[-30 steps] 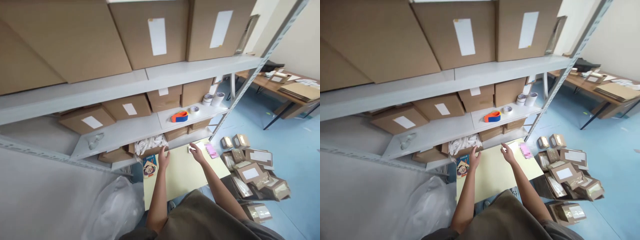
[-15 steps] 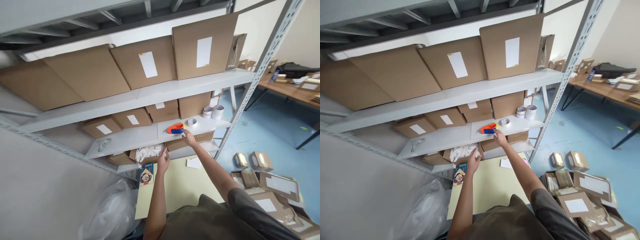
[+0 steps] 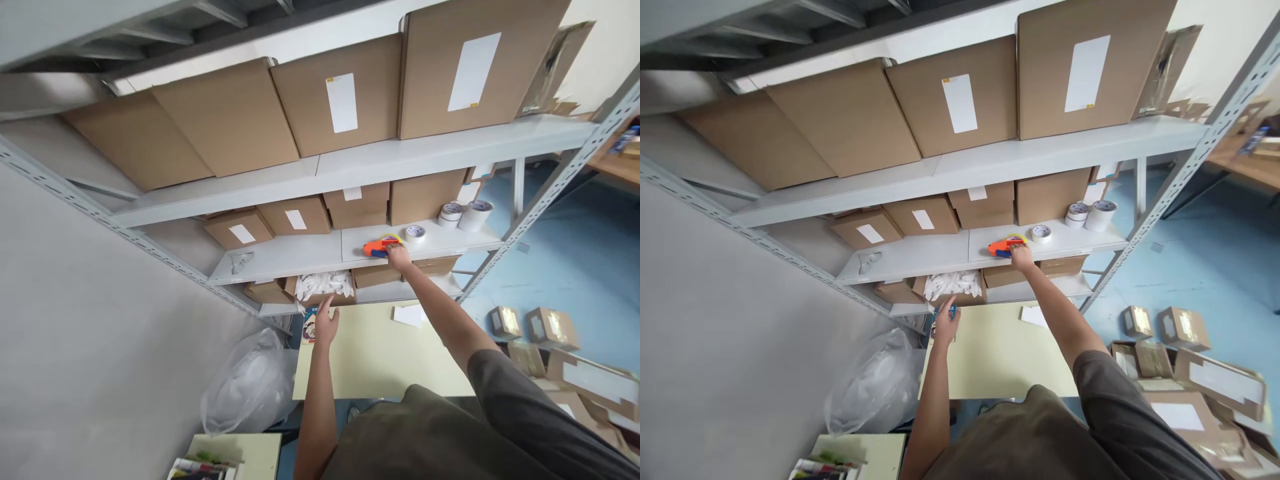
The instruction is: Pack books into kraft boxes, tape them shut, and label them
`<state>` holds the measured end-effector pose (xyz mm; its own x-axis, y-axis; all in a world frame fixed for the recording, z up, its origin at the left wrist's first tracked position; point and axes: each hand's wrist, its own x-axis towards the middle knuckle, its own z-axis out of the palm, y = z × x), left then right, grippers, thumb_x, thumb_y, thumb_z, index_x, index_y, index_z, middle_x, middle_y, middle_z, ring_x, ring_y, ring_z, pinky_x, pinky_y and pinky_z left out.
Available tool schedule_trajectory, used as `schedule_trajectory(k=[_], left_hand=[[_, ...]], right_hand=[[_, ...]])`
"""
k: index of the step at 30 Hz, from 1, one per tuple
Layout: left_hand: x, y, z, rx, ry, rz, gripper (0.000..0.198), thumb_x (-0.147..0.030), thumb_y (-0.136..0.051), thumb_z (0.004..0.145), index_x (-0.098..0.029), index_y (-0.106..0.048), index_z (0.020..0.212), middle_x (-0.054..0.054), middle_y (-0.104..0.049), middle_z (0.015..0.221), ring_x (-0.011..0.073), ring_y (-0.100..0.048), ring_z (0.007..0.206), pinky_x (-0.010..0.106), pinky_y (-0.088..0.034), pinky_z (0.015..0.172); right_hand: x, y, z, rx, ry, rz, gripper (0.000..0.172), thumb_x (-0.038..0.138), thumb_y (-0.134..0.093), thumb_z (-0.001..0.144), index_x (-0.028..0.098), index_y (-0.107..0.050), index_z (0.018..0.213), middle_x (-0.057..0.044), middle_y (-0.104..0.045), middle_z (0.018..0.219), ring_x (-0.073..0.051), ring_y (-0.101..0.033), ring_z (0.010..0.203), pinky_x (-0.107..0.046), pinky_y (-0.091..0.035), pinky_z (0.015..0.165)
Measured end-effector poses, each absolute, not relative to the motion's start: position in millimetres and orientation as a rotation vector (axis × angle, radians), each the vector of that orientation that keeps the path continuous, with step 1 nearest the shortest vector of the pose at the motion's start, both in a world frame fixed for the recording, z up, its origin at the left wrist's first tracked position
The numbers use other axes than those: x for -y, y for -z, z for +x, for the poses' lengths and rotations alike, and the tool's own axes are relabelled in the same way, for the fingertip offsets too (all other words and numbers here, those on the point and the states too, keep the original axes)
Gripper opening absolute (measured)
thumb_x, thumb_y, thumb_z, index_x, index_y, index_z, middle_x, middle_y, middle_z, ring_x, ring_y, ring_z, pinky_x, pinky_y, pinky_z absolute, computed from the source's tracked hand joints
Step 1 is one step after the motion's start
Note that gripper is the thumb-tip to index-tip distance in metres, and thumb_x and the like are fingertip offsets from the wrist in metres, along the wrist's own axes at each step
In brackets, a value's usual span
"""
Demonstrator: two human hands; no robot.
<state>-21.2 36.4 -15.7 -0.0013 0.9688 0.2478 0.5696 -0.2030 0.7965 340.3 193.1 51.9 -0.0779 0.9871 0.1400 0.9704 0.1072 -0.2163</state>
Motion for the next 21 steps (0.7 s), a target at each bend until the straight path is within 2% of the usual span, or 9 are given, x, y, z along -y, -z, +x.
schedule_trajectory(k=[6, 10, 14, 21], left_hand=[[-54, 34, -28, -1.428, -1.026, 1.795, 0.047, -0.028, -0.06, 0.098, -0.028, -0.067, 0.145, 0.011, -0.065, 0.151, 0.0283, -0.061, 0.14, 0.046, -0.056, 0.114], [-53, 58, -21, -1.314, -0.973, 1.771, 0.046, -0.025, -0.06, 0.098, -0.027, -0.067, 0.144, 0.011, -0.065, 0.15, 0.0281, -0.062, 0.138, 0.044, -0.059, 0.107], [-34, 84, -3, -1.22, -0.88, 1.715, 0.046, -0.023, -0.061, 0.097, -0.027, -0.068, 0.143, 0.011, -0.064, 0.151, 0.0276, -0.061, 0.139, 0.043, -0.06, 0.106], [11, 106, 26, -1.135, -0.716, 1.699, 0.045, -0.023, -0.063, 0.097, -0.027, -0.07, 0.141, 0.011, -0.064, 0.151, 0.0285, -0.062, 0.138, 0.045, -0.06, 0.106]], right_hand=[[-104, -29, 329, 2.053, 0.147, -1.885, 0.036, 0.015, -0.06, 0.097, 0.011, -0.07, 0.131, -0.02, -0.077, 0.121, -0.033, -0.065, 0.116, -0.043, -0.04, 0.11], [-31, 10, 320, 1.942, 0.182, -1.995, 0.026, 0.019, -0.059, 0.1, 0.016, -0.07, 0.124, -0.018, -0.077, 0.117, -0.033, -0.064, 0.115, -0.043, -0.04, 0.109], [45, 54, 312, 1.79, 0.041, -2.219, 0.02, 0.018, -0.058, 0.1, 0.017, -0.07, 0.116, -0.017, -0.077, 0.114, -0.033, -0.066, 0.112, -0.044, -0.042, 0.107], [133, 118, 315, 1.592, -0.317, -2.545, 0.027, 0.013, -0.058, 0.095, 0.014, -0.071, 0.119, -0.021, -0.076, 0.124, -0.035, -0.064, 0.124, -0.046, -0.04, 0.112]])
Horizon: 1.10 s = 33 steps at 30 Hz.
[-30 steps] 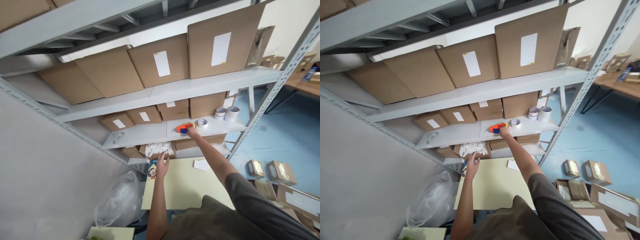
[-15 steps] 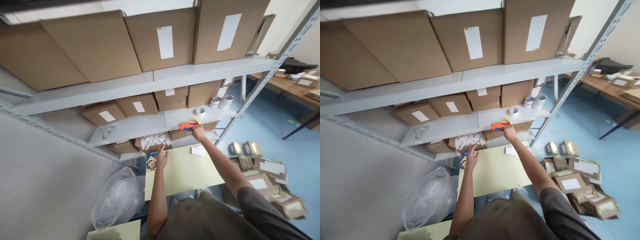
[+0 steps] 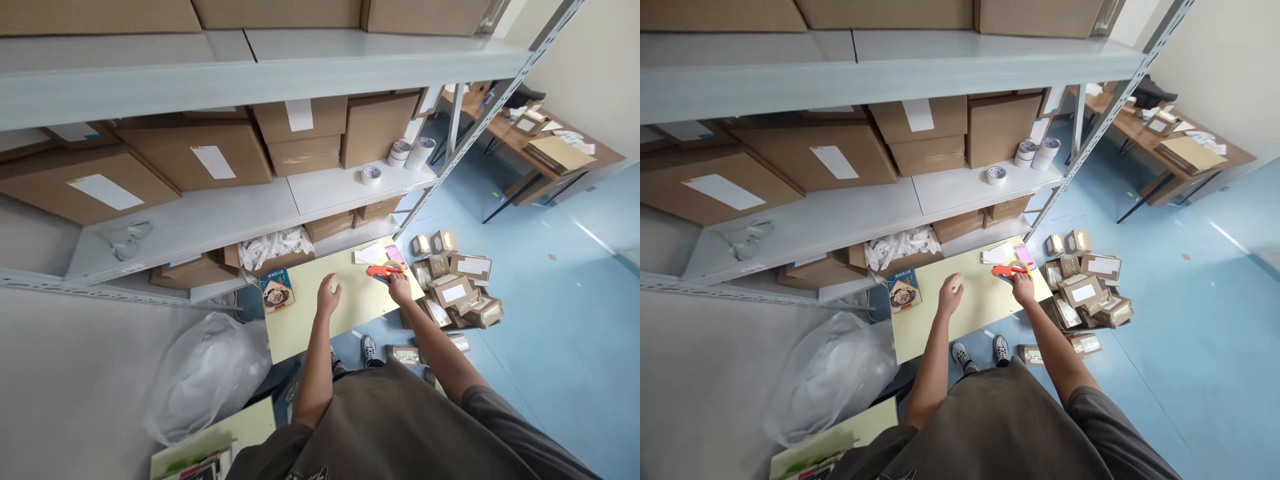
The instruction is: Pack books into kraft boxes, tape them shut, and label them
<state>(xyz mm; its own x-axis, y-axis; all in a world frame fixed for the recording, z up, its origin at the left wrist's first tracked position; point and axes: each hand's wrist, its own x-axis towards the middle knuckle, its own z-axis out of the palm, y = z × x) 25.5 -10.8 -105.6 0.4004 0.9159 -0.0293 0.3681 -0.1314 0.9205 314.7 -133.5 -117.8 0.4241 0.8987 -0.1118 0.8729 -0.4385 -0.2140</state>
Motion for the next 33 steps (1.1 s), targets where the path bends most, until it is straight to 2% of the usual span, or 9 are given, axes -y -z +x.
schedule_trajectory(k=[9, 13, 15, 17, 21, 24, 30, 33], left_hand=[[64, 125, 25, -1.262, -0.589, 1.735, 0.044, -0.024, -0.06, 0.099, -0.028, -0.07, 0.142, 0.01, -0.063, 0.153, 0.0275, -0.059, 0.142, 0.046, -0.056, 0.113], [79, 130, 32, -1.336, -0.551, 1.706, 0.043, -0.023, -0.061, 0.098, -0.026, -0.07, 0.141, 0.012, -0.063, 0.152, 0.0278, -0.06, 0.141, 0.044, -0.059, 0.11], [83, 128, 37, -1.366, -0.555, 1.689, 0.043, -0.023, -0.063, 0.098, -0.025, -0.07, 0.14, 0.012, -0.064, 0.151, 0.0281, -0.061, 0.14, 0.044, -0.059, 0.109], [85, 124, 44, -1.394, -0.571, 1.674, 0.043, -0.023, -0.063, 0.097, -0.025, -0.07, 0.14, 0.013, -0.065, 0.15, 0.0283, -0.062, 0.139, 0.045, -0.059, 0.109], [82, 113, 54, -1.428, -0.644, 1.666, 0.045, -0.025, -0.063, 0.098, -0.025, -0.069, 0.142, 0.013, -0.066, 0.15, 0.0287, -0.063, 0.137, 0.046, -0.059, 0.108], [82, 105, 53, -1.446, -0.711, 1.671, 0.047, -0.026, -0.064, 0.098, -0.026, -0.067, 0.145, 0.013, -0.066, 0.15, 0.0283, -0.064, 0.135, 0.045, -0.059, 0.107], [106, 86, 5, -1.597, -0.822, 1.595, 0.05, -0.023, -0.064, 0.096, -0.026, -0.068, 0.146, 0.01, -0.065, 0.151, 0.0267, -0.063, 0.136, 0.044, -0.058, 0.111], [130, 77, -50, -1.755, -0.907, 1.522, 0.05, -0.021, -0.065, 0.095, -0.026, -0.069, 0.144, 0.01, -0.066, 0.15, 0.027, -0.063, 0.137, 0.045, -0.055, 0.116]], right_hand=[[158, 198, 348, 1.522, -0.622, -2.611, 0.037, 0.007, -0.055, 0.09, 0.01, -0.07, 0.123, -0.022, -0.075, 0.128, -0.036, -0.066, 0.128, -0.049, -0.045, 0.114], [161, 211, 363, 1.461, -0.786, -2.608, 0.028, 0.008, -0.06, 0.089, 0.01, -0.073, 0.114, -0.024, -0.076, 0.123, -0.037, -0.068, 0.125, -0.052, -0.047, 0.112], [160, 207, 365, 1.445, -0.823, -2.601, 0.024, 0.011, -0.066, 0.087, 0.011, -0.074, 0.11, -0.024, -0.077, 0.118, -0.039, -0.069, 0.123, -0.054, -0.049, 0.11], [156, 196, 363, 1.436, -0.805, -2.568, 0.029, 0.016, -0.07, 0.086, 0.012, -0.075, 0.114, -0.023, -0.077, 0.12, -0.039, -0.069, 0.123, -0.054, -0.051, 0.108], [134, 157, 343, 1.474, -0.731, -2.238, 0.051, 0.026, -0.066, 0.092, 0.015, -0.067, 0.141, -0.021, -0.068, 0.144, -0.035, -0.063, 0.135, -0.049, -0.051, 0.113], [108, 128, 317, 1.538, -0.699, -1.88, 0.057, 0.028, -0.06, 0.096, 0.02, -0.061, 0.151, -0.017, -0.064, 0.152, -0.032, -0.059, 0.141, -0.049, -0.049, 0.118], [71, 104, 247, 1.679, -0.867, -1.487, 0.063, 0.032, -0.049, 0.101, 0.026, -0.047, 0.163, -0.016, -0.051, 0.164, -0.031, -0.059, 0.139, -0.047, -0.061, 0.102], [61, 107, 201, 1.814, -0.933, -1.413, 0.064, 0.034, -0.046, 0.102, 0.024, -0.043, 0.166, -0.018, -0.047, 0.167, -0.031, -0.058, 0.141, -0.046, -0.061, 0.101]])
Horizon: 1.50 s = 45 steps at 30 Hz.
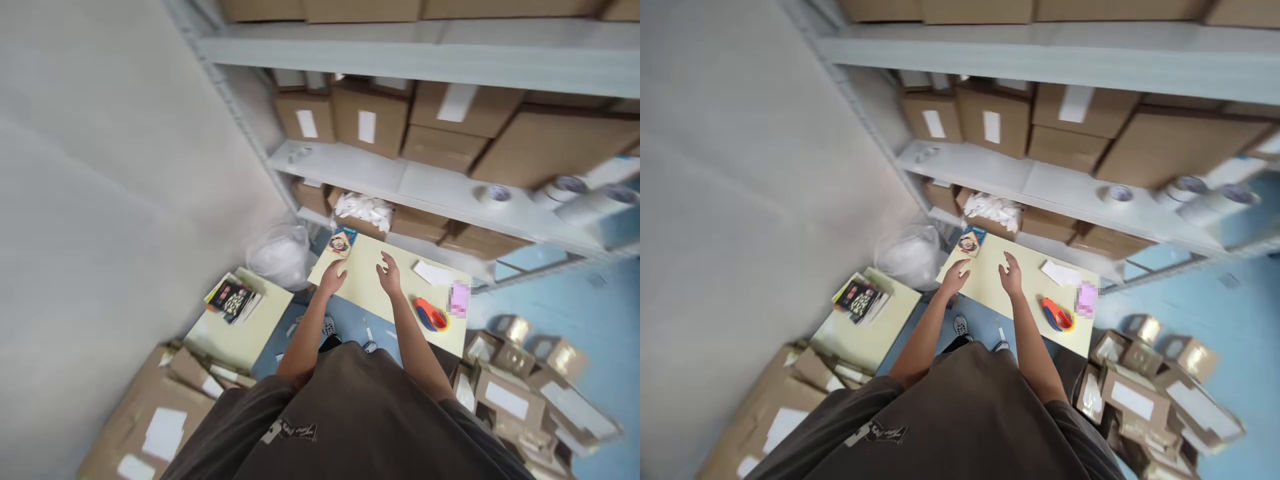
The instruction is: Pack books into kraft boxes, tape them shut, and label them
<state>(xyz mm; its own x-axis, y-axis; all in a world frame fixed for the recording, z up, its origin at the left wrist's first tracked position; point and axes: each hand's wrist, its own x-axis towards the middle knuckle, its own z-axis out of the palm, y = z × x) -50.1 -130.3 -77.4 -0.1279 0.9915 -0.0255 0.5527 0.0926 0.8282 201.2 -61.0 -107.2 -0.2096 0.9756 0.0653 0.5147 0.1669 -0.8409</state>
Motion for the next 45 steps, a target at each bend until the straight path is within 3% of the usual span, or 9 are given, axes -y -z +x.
schedule_trajectory(k=[8, 15, 21, 27, 30, 34, 39, 42, 45], left_hand=[[219, 103, -212, -2.116, -1.174, 1.121, 0.045, -0.027, -0.067, 0.094, -0.025, -0.07, 0.139, 0.01, -0.069, 0.145, 0.0271, -0.068, 0.129, 0.043, -0.058, 0.109], [232, 152, -319, -2.148, -1.243, 0.86, 0.044, -0.033, -0.069, 0.095, -0.023, -0.07, 0.138, 0.015, -0.067, 0.145, 0.0292, -0.07, 0.122, 0.042, -0.064, 0.094], [198, 180, -394, -2.057, -1.231, 0.792, 0.047, -0.036, -0.071, 0.097, -0.021, -0.069, 0.141, 0.017, -0.063, 0.149, 0.0294, -0.069, 0.123, 0.043, -0.063, 0.097], [160, 215, -429, -2.047, -1.196, 0.665, 0.044, -0.025, -0.068, 0.098, -0.017, -0.069, 0.141, 0.018, -0.064, 0.15, 0.0292, -0.069, 0.123, 0.044, -0.06, 0.105], [147, 240, -432, -2.039, -1.157, 0.657, 0.046, -0.014, -0.061, 0.096, -0.016, -0.068, 0.142, 0.017, -0.065, 0.149, 0.0279, -0.069, 0.124, 0.045, -0.057, 0.111], [136, 276, -433, -2.03, -1.129, 0.691, 0.051, -0.012, -0.06, 0.094, -0.02, -0.066, 0.144, 0.015, -0.065, 0.151, 0.0288, -0.065, 0.133, 0.045, -0.057, 0.111], [124, 310, -434, -2.03, -1.158, 0.671, 0.052, -0.016, -0.064, 0.092, -0.023, -0.068, 0.143, 0.014, -0.065, 0.152, 0.0297, -0.067, 0.13, 0.045, -0.058, 0.109], [118, 321, -432, -2.022, -1.173, 0.58, 0.052, -0.015, -0.065, 0.09, -0.021, -0.069, 0.141, 0.016, -0.066, 0.149, 0.0281, -0.071, 0.119, 0.044, -0.057, 0.108], [114, 322, -430, -2.023, -1.215, 0.418, 0.046, -0.018, -0.069, 0.089, -0.019, -0.071, 0.135, 0.017, -0.069, 0.145, 0.0267, -0.073, 0.112, 0.042, -0.055, 0.105]], right_hand=[[60, 110, 36, 2.042, -1.155, -1.135, 0.066, 0.03, -0.054, 0.095, 0.025, -0.052, 0.161, -0.017, -0.054, 0.163, -0.034, -0.061, 0.14, -0.049, -0.064, 0.096], [56, 132, -110, 2.324, -1.087, -1.033, 0.062, 0.029, -0.053, 0.097, 0.026, -0.056, 0.158, -0.011, -0.054, 0.165, -0.028, -0.047, 0.156, -0.051, -0.052, 0.118], [37, 171, -205, 2.455, -1.022, -1.12, 0.059, 0.028, -0.055, 0.097, 0.021, -0.058, 0.156, -0.013, -0.057, 0.162, -0.027, -0.047, 0.156, -0.049, -0.04, 0.129], [20, 224, -266, 2.433, -1.142, -1.347, 0.06, 0.03, -0.053, 0.099, 0.016, -0.055, 0.158, -0.016, -0.053, 0.165, -0.027, -0.055, 0.149, -0.041, -0.057, 0.112], [8, 260, -284, 2.484, -1.122, -1.381, 0.061, 0.027, -0.056, 0.097, 0.013, -0.055, 0.156, -0.018, -0.057, 0.161, -0.029, -0.056, 0.147, -0.046, -0.05, 0.12], [-14, 307, -300, 2.565, -1.056, -1.439, 0.065, 0.028, -0.06, 0.095, 0.014, -0.054, 0.158, -0.016, -0.058, 0.161, -0.03, -0.047, 0.155, -0.046, -0.036, 0.131], [-39, 346, -322, 2.583, -1.14, -1.636, 0.082, 0.027, -0.073, 0.089, 0.013, -0.045, 0.165, -0.019, -0.047, 0.17, -0.034, -0.046, 0.156, -0.041, -0.038, 0.127], [-42, 357, -335, 2.564, -1.203, -1.705, 0.064, 0.015, -0.067, 0.091, 0.008, -0.059, 0.154, -0.026, -0.062, 0.154, -0.037, -0.061, 0.142, -0.045, -0.043, 0.122], [-33, 355, -344, 2.564, -1.254, -1.559, 0.041, 0.012, -0.057, 0.095, 0.012, -0.076, 0.132, -0.022, -0.075, 0.134, -0.034, -0.068, 0.132, -0.047, -0.045, 0.121]])
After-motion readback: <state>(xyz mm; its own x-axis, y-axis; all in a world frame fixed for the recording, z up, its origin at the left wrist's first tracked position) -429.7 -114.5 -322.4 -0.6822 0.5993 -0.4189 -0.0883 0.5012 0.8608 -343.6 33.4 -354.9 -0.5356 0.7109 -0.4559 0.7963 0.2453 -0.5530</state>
